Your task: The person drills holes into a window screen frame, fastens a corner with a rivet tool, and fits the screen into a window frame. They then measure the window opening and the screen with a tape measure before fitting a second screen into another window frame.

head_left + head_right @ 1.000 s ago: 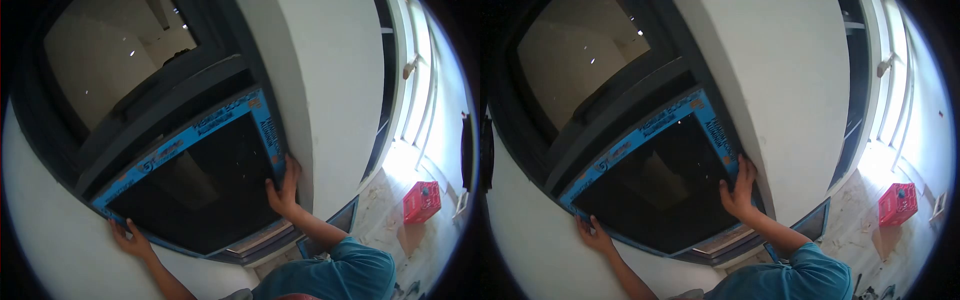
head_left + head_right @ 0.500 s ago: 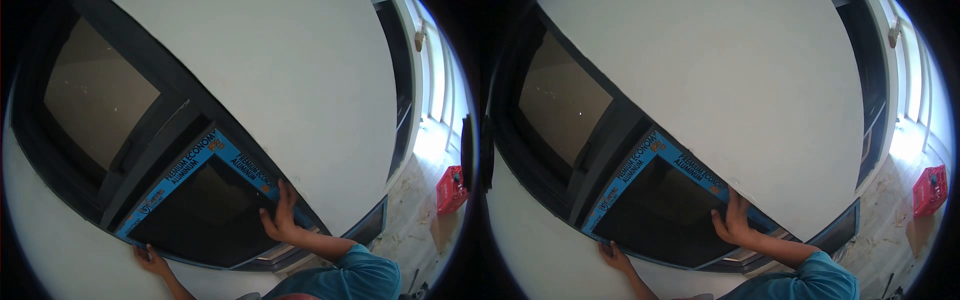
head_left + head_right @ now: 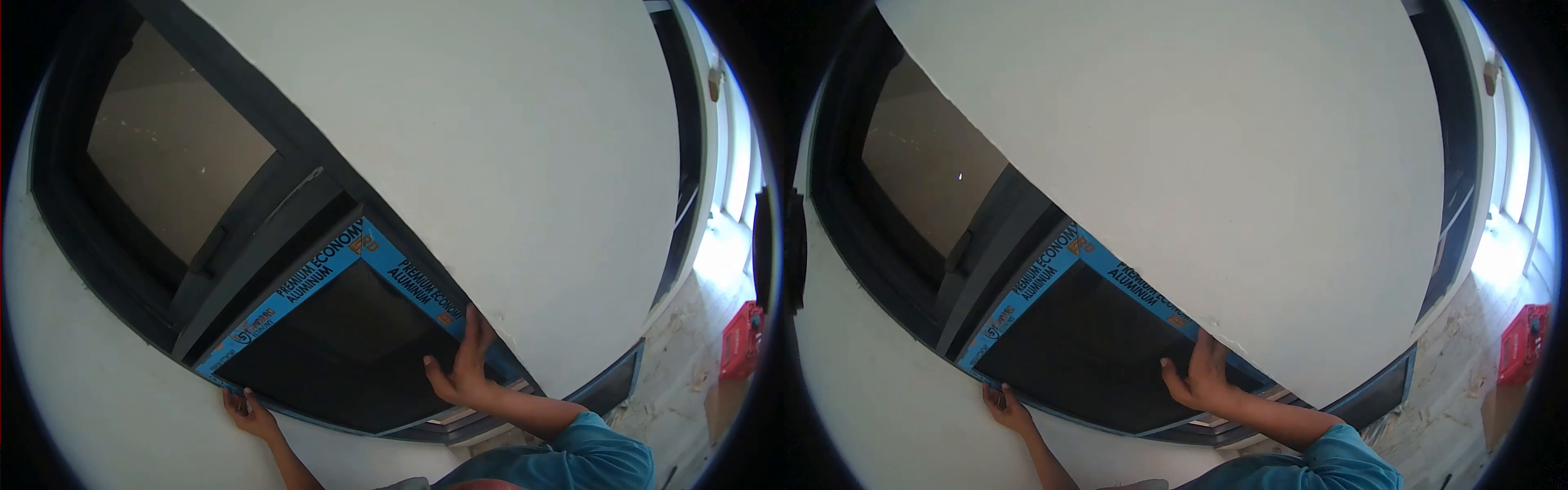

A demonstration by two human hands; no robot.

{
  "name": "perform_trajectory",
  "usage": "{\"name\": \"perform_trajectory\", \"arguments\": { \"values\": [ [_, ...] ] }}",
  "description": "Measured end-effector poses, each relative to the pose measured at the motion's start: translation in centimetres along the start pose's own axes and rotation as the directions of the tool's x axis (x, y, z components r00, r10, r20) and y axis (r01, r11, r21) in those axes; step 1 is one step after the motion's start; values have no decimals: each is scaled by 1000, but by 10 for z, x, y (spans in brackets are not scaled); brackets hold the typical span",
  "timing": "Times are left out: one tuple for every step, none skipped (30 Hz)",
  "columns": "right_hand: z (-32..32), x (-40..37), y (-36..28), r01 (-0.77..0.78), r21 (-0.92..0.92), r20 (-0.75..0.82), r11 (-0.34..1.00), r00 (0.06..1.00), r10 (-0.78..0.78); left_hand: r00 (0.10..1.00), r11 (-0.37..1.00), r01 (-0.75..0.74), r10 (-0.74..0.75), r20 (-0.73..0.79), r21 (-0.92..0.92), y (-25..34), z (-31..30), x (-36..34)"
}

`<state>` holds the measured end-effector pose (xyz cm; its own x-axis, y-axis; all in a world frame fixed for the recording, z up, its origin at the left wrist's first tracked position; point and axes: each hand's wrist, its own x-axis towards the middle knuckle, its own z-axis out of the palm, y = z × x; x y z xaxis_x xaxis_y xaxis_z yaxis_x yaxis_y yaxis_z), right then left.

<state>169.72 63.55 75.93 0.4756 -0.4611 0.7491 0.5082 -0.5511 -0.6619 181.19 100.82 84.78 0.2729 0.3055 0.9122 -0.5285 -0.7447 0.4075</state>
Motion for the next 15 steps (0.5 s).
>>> {"name": "perform_trajectory", "arguments": {
  "values": [
    [0,-1,0,-7,4,-1,1000,1000,7,1000,1000,-10,10,-1,4,-1,0,0],
    [0,-1,-1,-11,5,-3,1000,1000,11,1000,1000,-20,20,-3,5,-3,0,0],
    [1,0,0,-14,5,-7,1000,1000,14,1000,1000,-4,4,0,-6,-3,1,-1],
    [0,1,-1,-4,-1,-11,1000,1000,4,1000,1000,12,-12,5,-17,-2,2,-1],
    [-1,1,-2,6,-8,-14,1000,1000,-6,999,999,31,-31,11,-29,-2,2,-2],
    [-2,3,-2,20,-20,-16,1000,1000,-20,1000,999,11,-11,2,-35,-4,4,-2],
    [-1,3,-2,19,-27,-23,999,1000,-20,1000,999,-6,6,-5,-40,-8,5,-2],
    [0,1,-2,19,-36,-29,999,999,-20,1000,999,-21,20,-12,-46,-12,5,-2],
    [1,0,-1,20,-50,-36,999,999,-22,999,999,-30,29,-27,-37,-16,6,-2],
    [1,0,-2,14,-50,-30,999,999,-16,999,999,-39,37,-39,-30,-19,6,-2],
    [0,1,-3,7,-54,-26,999,1000,-8,998,999,-47,45,-49,-25,-20,7,-2],
    [0,1,-4,2,-62,-25,998,1000,-3,997,998,-43,40,-63,-39,-20,9,-3],
    [2,2,-2,11,-32,-50,999,999,-12,995,998,-63,60,-80,-28,-23,10,-4],
    [5,1,0,18,-3,-77,1000,997,-18,992,996,-84,82,-93,-18,-28,11,-3],
    [8,1,3,28,23,-108,999,994,-25,989,994,-106,104,-105,-12,-34,13,-4]
  ]
}}
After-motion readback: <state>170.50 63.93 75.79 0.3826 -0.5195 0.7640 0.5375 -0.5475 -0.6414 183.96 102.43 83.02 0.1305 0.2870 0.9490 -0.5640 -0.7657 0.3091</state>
